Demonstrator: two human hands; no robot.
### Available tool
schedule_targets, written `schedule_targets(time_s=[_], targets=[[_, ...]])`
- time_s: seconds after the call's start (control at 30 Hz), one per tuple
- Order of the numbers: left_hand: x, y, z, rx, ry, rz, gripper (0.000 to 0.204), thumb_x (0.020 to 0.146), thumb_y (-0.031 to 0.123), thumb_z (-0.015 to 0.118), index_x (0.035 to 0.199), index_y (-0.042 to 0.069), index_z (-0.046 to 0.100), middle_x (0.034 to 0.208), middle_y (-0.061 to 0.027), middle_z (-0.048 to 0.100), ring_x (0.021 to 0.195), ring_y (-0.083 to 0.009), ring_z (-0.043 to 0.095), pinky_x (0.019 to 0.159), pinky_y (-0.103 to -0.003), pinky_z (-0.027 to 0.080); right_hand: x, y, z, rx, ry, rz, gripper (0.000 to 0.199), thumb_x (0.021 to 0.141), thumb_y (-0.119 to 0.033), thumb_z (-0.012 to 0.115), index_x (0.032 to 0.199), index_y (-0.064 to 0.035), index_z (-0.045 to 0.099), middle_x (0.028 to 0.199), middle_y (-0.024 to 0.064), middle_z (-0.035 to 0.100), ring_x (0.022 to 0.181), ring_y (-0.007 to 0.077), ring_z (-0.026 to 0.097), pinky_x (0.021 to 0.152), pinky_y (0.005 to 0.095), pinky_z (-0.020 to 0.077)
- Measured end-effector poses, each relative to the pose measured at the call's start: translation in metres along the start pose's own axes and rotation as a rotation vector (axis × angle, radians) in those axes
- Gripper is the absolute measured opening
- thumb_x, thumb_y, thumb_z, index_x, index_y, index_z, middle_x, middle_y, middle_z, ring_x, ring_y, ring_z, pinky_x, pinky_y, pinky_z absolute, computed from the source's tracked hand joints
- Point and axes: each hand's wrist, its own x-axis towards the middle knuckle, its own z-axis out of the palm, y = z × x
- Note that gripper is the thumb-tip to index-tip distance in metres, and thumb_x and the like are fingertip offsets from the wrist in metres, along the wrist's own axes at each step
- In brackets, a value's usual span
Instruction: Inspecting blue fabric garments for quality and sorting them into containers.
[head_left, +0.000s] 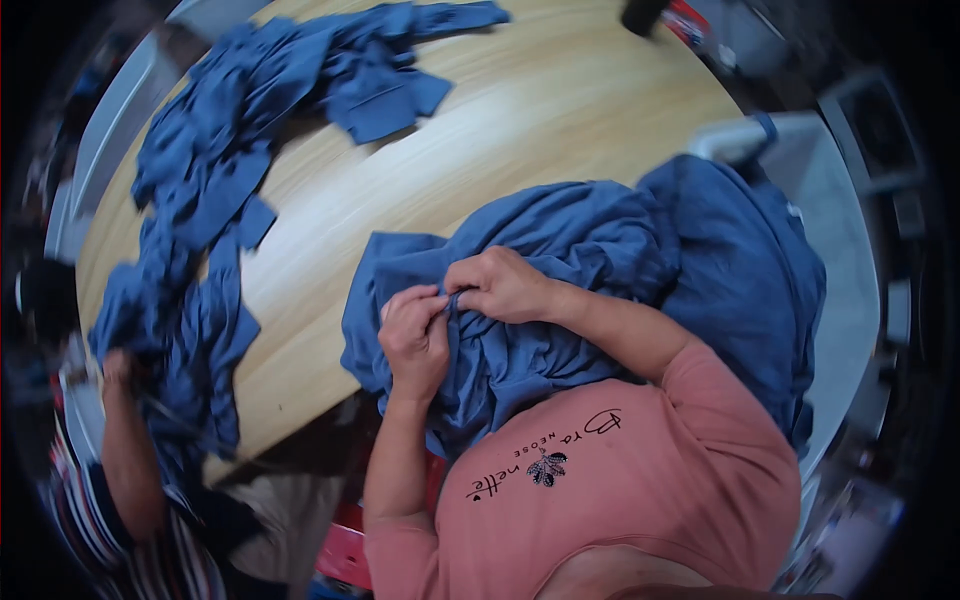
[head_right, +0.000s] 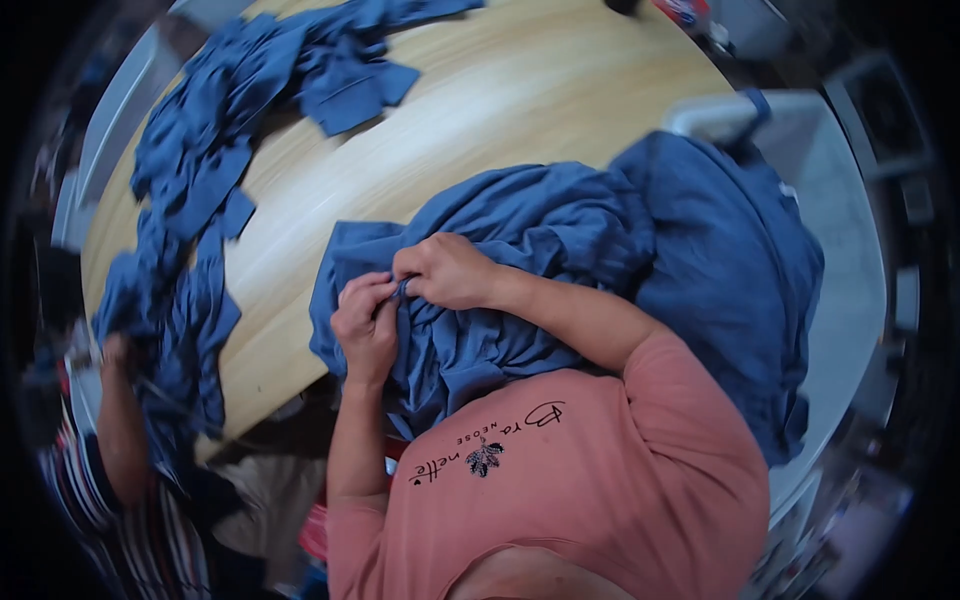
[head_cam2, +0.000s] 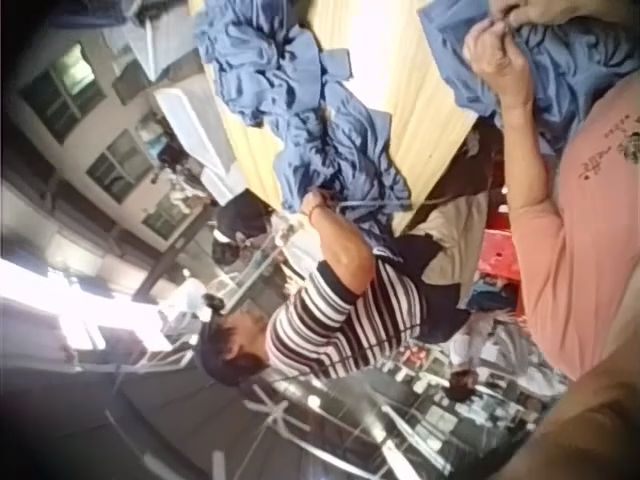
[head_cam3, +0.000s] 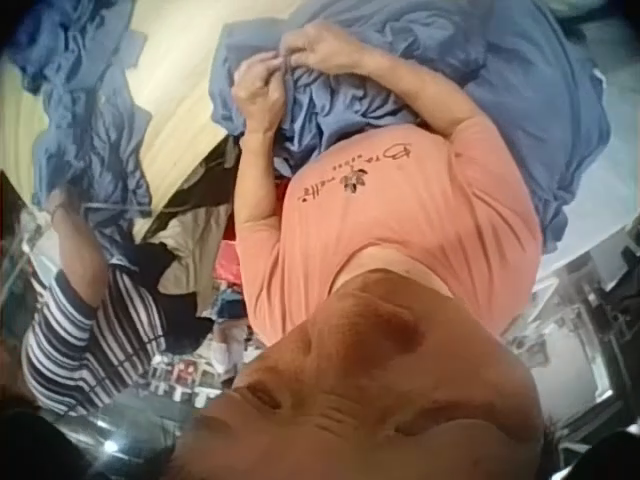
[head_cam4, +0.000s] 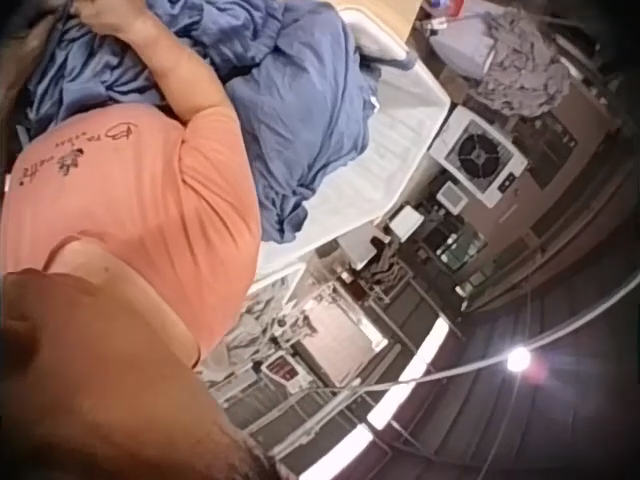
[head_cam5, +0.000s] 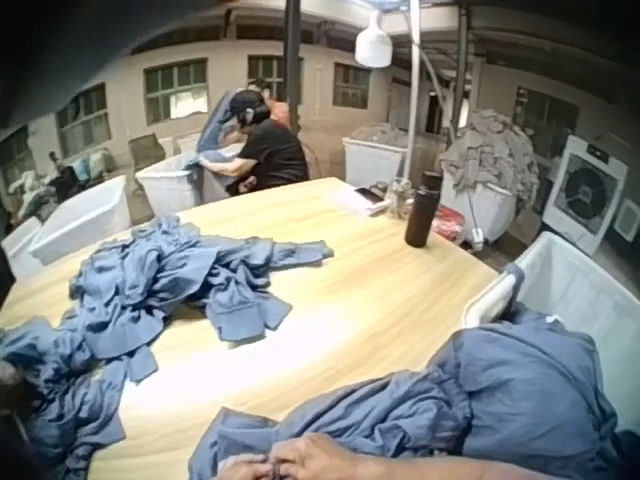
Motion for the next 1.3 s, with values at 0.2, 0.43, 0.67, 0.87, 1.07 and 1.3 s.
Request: schedule_targets(time_s=[0.2,0.43,0.67,0.87,1.07,1.3], targets=[[-0.012,-0.011,0.012,0.121,0.008,0.097,0.015,0.075,-0.011,0.059,0.084,0.000,0.064,0.090,-0.0137,0.066,0.085,-0.0271,0.063,0.077,-0.034,0.049,-0.015,0.004,0.021,-0.096,0.264,-0.025,0.005,0.064,-0.011,0.058,0.064,-0.0057,0.057,0.065,0.0187,0.060,0.065,0.0391,0.061,0.057,0.0486,0.0469],[-0.015,-0.013,0.037,0.270,0.091,0.260,0.021,0.067,-0.010,0.053,0.082,0.002,0.060,0.082,-0.0127,0.061,0.085,-0.0312,0.060,0.081,-0.041,0.043,-0.037,-0.004,0.029,-0.085,0.412,0.054,0.010,0.071,-0.013,0.059,0.069,-0.0053,0.053,0.068,0.0158,0.059,0.065,0.0379,0.060,0.055,0.0470,0.0457],[0.006,-0.002,0.024,0.246,-0.034,0.112,0.022,0.070,-0.010,0.050,0.088,-0.001,0.059,0.087,-0.0148,0.060,0.083,-0.0319,0.055,0.078,-0.039,0.044,-0.066,-0.017,0.033,0.104,0.573,-0.109,0.031,0.073,-0.003,0.058,0.103,0.0029,0.052,0.096,0.0197,0.060,0.090,0.0381,0.059,0.075,0.0431,0.0480],[0.074,0.122,0.043,0.207,-0.321,0.445,0.043,0.066,0.002,0.068,0.108,0.001,0.056,0.117,-0.0225,0.053,0.110,-0.0402,0.050,0.092,-0.045,0.041,-0.135,0.005,0.016,-0.125,0.663,-0.228,0.032,0.073,-0.002,0.061,0.105,0.0004,0.057,0.098,0.0147,0.061,0.089,0.0309,0.059,0.076,0.0388,0.0460],[0.082,0.250,0.208,0.274,-0.819,0.943,0.077,0.054,0.022,0.084,0.124,0.011,0.054,0.139,-0.0241,0.035,0.123,-0.0429,0.038,0.096,-0.047,0.039,-0.150,0.024,0.017,-0.029,0.410,-0.246,0.017,0.071,-0.002,0.059,0.087,-0.0033,0.052,0.080,0.0121,0.053,0.083,0.0318,0.057,0.074,0.0421,0.0441],[0.078,0.278,0.277,0.188,-1.090,1.090,0.050,0.047,0.014,0.074,0.094,0.007,0.058,0.084,-0.0129,0.049,0.076,-0.0329,0.055,0.059,-0.044,0.049,-0.179,0.040,0.000,0.181,0.567,-0.334,0.020,0.072,-0.002,0.059,0.091,-0.0016,0.053,0.084,0.0128,0.054,0.084,0.0317,0.057,0.075,0.0416,0.0439]])
